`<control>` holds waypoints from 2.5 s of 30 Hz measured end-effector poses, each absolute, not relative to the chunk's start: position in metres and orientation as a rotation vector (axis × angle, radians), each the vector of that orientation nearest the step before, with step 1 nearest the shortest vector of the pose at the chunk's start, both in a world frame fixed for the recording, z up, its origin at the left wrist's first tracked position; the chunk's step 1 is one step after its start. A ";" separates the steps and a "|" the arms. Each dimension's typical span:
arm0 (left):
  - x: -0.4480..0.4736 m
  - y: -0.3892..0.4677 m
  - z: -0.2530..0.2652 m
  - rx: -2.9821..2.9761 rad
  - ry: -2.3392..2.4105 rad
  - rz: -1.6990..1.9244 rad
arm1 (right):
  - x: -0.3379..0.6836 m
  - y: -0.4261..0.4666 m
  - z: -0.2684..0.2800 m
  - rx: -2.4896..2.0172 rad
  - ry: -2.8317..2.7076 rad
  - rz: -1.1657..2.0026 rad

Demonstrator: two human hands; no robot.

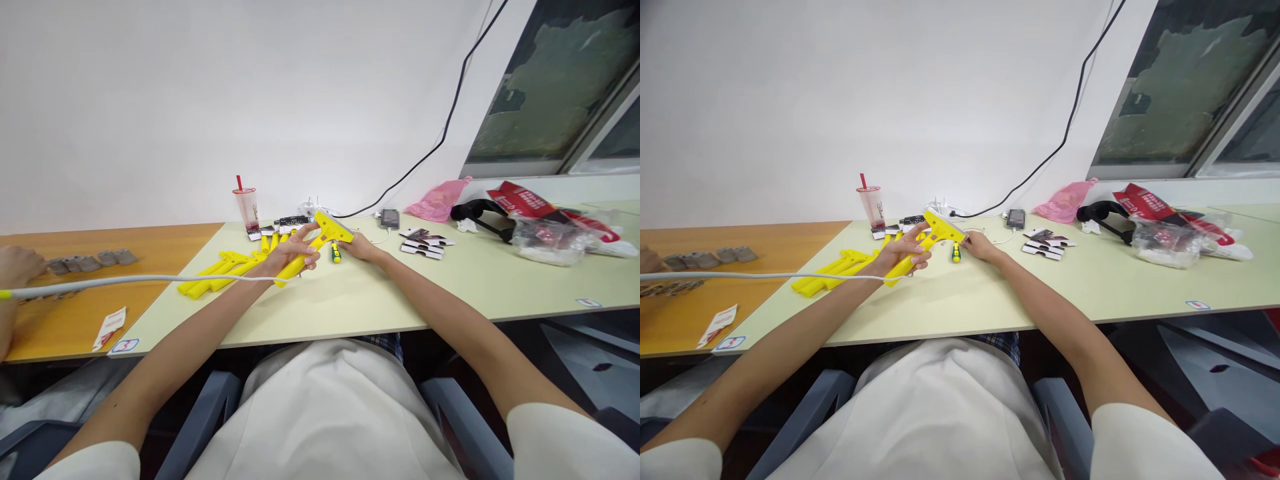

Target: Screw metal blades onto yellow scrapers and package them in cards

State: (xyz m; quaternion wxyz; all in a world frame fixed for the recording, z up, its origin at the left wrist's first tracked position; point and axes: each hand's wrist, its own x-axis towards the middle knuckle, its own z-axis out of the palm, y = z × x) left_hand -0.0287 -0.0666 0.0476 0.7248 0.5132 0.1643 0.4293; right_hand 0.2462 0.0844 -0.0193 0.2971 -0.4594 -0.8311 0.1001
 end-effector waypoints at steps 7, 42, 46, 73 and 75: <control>-0.028 -0.057 0.044 1.078 0.424 0.953 | 0.247 0.072 0.005 -1.127 -1.902 0.177; -0.014 -0.045 0.020 0.982 0.755 0.828 | 0.230 0.019 0.034 -0.794 -2.419 0.003; -0.015 -0.043 0.017 0.883 0.710 0.788 | 0.229 0.021 0.033 -0.880 -2.479 0.077; -0.008 -0.058 0.029 0.612 0.632 0.853 | 0.225 0.025 0.018 -0.755 -2.153 0.848; -0.007 -0.059 0.029 0.613 0.636 0.856 | 0.224 0.027 0.015 -0.761 -2.136 0.861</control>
